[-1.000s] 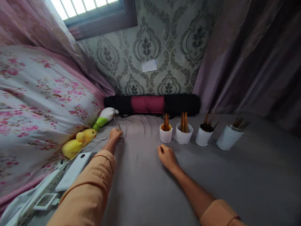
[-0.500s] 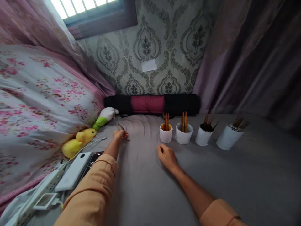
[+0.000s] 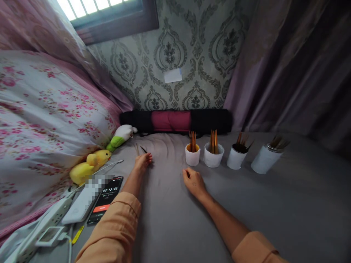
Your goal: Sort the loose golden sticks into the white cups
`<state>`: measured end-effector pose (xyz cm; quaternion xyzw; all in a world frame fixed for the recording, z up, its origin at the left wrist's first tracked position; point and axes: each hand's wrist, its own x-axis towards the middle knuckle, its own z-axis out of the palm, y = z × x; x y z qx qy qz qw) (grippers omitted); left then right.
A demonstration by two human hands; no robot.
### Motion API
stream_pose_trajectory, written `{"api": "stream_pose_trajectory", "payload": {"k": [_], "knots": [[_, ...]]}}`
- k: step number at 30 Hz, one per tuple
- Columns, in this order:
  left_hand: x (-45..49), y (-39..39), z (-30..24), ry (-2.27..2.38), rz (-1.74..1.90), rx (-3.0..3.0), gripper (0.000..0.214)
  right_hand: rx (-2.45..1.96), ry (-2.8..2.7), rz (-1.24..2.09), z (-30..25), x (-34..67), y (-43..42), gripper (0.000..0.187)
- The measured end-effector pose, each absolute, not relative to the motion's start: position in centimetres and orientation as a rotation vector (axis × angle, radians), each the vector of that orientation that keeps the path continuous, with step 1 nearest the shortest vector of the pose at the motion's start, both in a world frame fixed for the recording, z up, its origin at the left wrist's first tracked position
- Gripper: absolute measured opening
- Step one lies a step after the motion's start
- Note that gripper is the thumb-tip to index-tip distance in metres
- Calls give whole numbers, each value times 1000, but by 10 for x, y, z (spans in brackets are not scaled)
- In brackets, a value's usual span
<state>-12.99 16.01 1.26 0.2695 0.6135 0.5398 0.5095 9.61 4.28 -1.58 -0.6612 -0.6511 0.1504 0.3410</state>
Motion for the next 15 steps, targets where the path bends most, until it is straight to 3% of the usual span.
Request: {"api": "stream_pose_trajectory", "payload": {"k": [15], "knots": [[-103, 129, 3, 1240, 1362, 638, 10, -1694, -1702, 369, -17, 97, 44, 32]]}}
